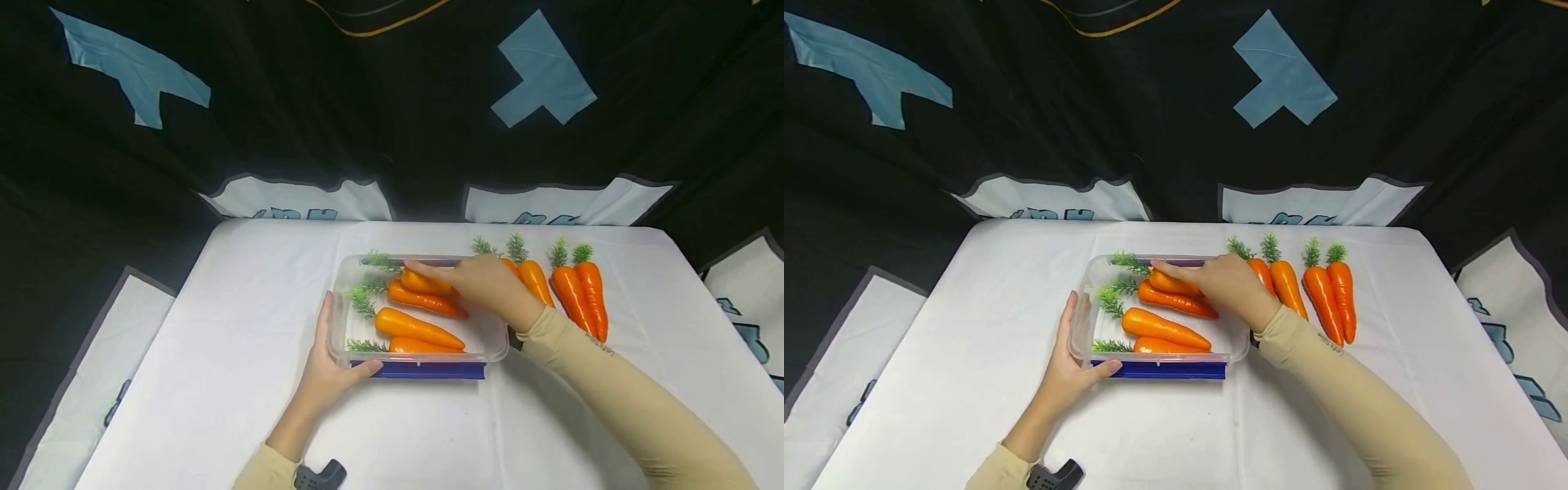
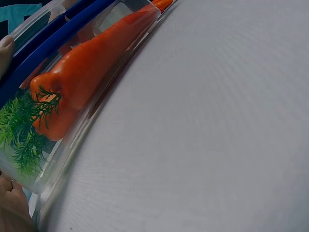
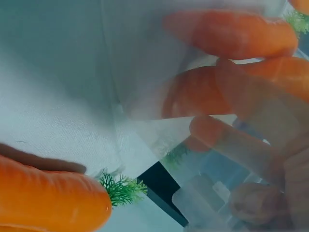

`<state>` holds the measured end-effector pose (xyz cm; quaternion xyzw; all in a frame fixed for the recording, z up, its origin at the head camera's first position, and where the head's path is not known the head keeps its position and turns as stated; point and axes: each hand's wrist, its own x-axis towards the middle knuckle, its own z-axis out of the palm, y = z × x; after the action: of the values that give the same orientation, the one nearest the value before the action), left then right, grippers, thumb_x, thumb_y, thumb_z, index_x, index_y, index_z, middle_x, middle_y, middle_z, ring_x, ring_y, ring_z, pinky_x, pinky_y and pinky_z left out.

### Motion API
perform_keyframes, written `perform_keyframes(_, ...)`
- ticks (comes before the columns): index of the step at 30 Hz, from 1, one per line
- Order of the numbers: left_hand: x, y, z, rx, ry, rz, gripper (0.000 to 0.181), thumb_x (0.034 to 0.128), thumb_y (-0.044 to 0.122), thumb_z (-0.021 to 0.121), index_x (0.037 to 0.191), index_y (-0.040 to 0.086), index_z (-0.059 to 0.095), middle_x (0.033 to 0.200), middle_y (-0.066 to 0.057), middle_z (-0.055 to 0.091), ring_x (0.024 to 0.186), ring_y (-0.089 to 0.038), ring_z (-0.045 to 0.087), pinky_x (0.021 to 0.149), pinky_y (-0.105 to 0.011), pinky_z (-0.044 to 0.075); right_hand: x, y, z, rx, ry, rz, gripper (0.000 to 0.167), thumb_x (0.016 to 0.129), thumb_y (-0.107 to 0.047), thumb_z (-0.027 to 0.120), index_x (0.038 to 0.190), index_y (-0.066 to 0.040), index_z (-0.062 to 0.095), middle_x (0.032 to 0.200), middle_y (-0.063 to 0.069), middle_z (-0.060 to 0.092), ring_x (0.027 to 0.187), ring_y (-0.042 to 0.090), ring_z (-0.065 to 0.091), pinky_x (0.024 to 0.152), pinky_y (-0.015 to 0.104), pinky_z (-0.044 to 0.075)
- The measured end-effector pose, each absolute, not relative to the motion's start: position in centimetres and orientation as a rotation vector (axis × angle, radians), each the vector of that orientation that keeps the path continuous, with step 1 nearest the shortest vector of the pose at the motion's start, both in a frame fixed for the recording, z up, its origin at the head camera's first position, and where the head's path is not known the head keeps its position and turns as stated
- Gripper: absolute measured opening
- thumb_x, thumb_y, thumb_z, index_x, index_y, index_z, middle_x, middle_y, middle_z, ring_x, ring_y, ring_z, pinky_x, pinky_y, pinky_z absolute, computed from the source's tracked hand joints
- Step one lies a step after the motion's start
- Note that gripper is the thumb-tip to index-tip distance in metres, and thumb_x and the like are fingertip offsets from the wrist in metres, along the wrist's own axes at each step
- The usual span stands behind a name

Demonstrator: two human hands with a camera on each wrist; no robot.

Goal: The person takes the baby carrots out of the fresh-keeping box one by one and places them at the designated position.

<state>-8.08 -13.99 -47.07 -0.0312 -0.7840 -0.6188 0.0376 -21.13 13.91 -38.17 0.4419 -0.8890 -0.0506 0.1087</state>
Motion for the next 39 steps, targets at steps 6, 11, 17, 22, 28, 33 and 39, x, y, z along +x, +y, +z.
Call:
perform_keyframes(6,-8.1,-13.9,-47.2,-0.100,-2.397,-1.920,0.128,0.0712,0.020,0.090,0.159,0.040,-0.001,0.168,0.005,0.005,0.154,-0.029,0.011,0.120,-0.065,0.015,-21.4,13.7,-38.3,1.318,-2.633,-0.178,0.088,0.090,0.004,0.056,0.156,-0.045,0.023,0.051,-0.005,0.031,0.040,0.015,0.027,0.042,0.021,0.027)
perform_keyframes(11,-8.1,-14.0,-47.2,-0.106,-2.391,-1.926,0.128,0.0708,0.019,0.090,0.159,0.040,0.000,0.168,0.004,0.006,0.154,-0.029,0.013,0.120,-0.064,0.017,-21.6,13.6,-38.4,1.335,-2.667,-0.142,0.089,0.090,-0.002,0.062,0.156,-0.046,0.022,0.051,-0.005,0.034,0.040,0.014,0.029,0.043,0.019,0.031)
perform_keyframes(17,-8.2,-14.0,-47.2,-0.115,-2.386,-1.912,0.129,0.0702,0.019,0.091,0.160,0.035,-0.001,0.168,0.004,0.006,0.154,-0.028,0.013,0.121,-0.064,0.015,-22.0,13.5,-38.8,1.353,-2.680,-0.129,0.089,0.089,-0.005,0.065,0.155,-0.046,0.022,0.051,-0.006,0.034,0.040,0.014,0.030,0.043,0.019,0.032)
perform_keyframes(22,-8.1,-14.0,-47.2,-0.108,-2.397,-1.887,0.129,0.0698,0.020,0.091,0.160,0.032,0.000,0.168,0.004,0.006,0.154,-0.027,0.013,0.121,-0.063,0.015,-22.3,13.5,-39.1,1.371,-2.641,-0.097,0.086,0.086,-0.004,0.065,0.154,-0.044,0.029,0.051,-0.007,0.033,0.039,0.014,0.029,0.042,0.020,0.031)
perform_keyframes(28,-8.1,-14.0,-47.1,-0.105,-2.404,-1.882,0.129,0.0696,0.020,0.091,0.161,0.031,0.000,0.168,0.003,0.007,0.154,-0.028,0.013,0.121,-0.065,0.014,-22.3,13.4,-39.4,1.362,-2.606,-0.134,0.087,0.087,-0.002,0.063,0.154,-0.045,0.028,0.051,-0.006,0.032,0.039,0.014,0.028,0.042,0.020,0.030)
perform_keyframes(33,-8.1,-14.1,-47.1,-0.091,-2.418,-1.871,0.129,0.0699,0.022,0.091,0.160,0.035,-0.001,0.168,0.004,0.006,0.155,-0.028,0.012,0.120,-0.066,0.014,-22.2,13.4,-39.5,1.371,-2.598,-0.143,0.086,0.089,-0.003,0.061,0.155,-0.044,0.025,0.051,-0.006,0.032,0.039,0.014,0.028,0.042,0.020,0.029)
perform_keyframes(39,-8.1,-13.9,-47.1,-0.104,-2.398,-1.889,0.129,0.0701,0.020,0.091,0.160,0.036,0.000,0.168,0.005,0.006,0.155,-0.028,0.011,0.121,-0.066,0.012,-22.4,13.4,-39.7,1.373,-2.612,-0.052,0.086,0.086,-0.012,0.070,0.155,-0.042,0.028,0.051,-0.007,0.034,0.040,0.013,0.030,0.042,0.019,0.033)
